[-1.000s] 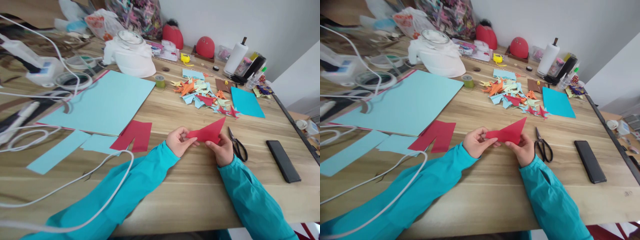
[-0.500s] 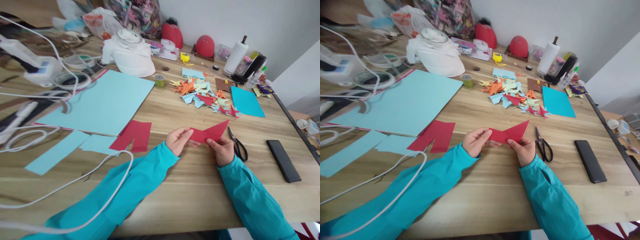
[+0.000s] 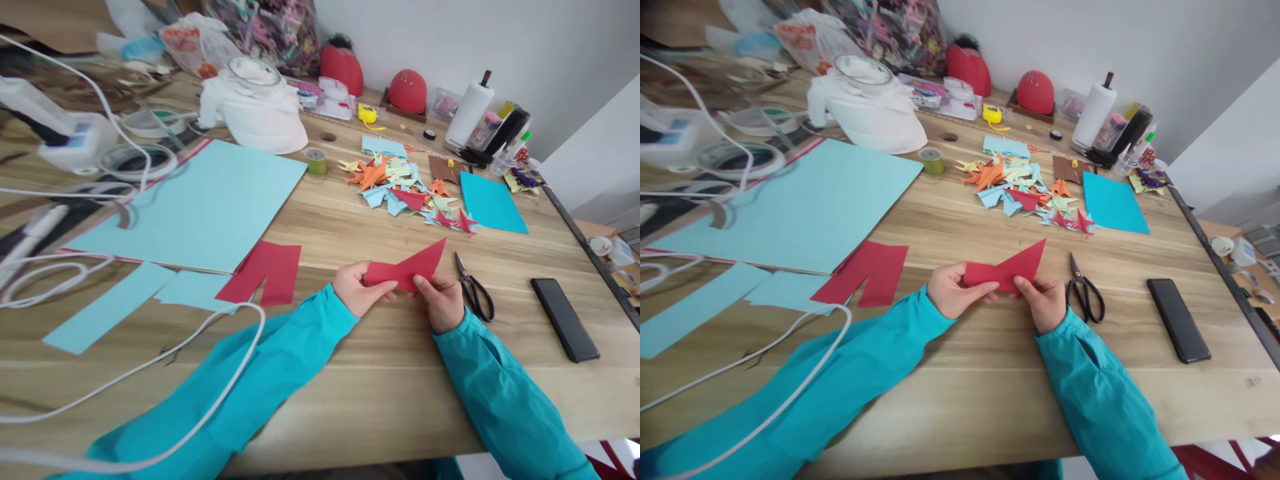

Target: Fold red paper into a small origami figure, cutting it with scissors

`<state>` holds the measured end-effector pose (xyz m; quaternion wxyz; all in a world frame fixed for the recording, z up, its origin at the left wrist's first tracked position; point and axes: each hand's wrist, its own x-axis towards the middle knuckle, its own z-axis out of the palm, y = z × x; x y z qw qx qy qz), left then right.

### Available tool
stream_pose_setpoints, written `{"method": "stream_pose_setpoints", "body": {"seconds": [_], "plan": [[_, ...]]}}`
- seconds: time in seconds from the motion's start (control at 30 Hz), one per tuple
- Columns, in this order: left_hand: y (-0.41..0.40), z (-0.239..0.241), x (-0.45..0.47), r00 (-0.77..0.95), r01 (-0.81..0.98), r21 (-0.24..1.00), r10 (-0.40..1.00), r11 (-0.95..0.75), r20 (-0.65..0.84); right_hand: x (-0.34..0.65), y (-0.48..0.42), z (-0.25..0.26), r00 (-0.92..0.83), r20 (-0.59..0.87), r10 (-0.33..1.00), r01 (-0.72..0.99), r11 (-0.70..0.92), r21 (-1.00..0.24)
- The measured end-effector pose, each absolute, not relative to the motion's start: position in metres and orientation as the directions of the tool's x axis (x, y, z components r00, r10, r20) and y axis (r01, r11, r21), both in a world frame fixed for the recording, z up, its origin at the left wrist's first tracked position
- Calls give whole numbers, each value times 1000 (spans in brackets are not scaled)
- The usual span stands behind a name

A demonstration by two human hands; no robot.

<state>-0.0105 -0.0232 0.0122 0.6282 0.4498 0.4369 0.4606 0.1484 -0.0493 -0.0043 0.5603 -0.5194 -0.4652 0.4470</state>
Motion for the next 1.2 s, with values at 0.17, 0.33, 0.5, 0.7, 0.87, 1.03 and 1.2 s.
{"method": "stream_pose_setpoints", "body": {"seconds": [0.17, 0.33, 0.5, 0.7, 0.87, 1.03, 1.2], "plan": [[-26, 15, -12, 188, -162, 978, 977, 130, -99, 148, -49, -8, 173, -2, 985, -118, 19, -993], [-25, 13, -11, 195, -181, 972, 974, 149, -113, 146, -49, -2, 122, -32, 992, -209, -5, -978], [-21, 10, -11, 239, -190, 962, 960, 197, -149, 143, -50, 9, 74, 3, 997, -46, 6, -999], [-23, 14, -13, 251, -173, 982, 967, 82, -36, 148, -48, -1, 129, -20, 991, -25, -17, -1000], [-22, 13, -16, 224, -104, 984, 961, -142, 162, 153, -48, -1, 162, 166, 973, 14, 166, -986], [-19, 14, -21, 276, -99, 897, 855, -430, 440, 157, -51, 8, 6, 330, 944, 69, 329, -942], [-18, 11, -22, 261, -67, 854, 817, -516, 514, 160, -50, 5, -17, 367, 930, 79, 367, -927]]}}
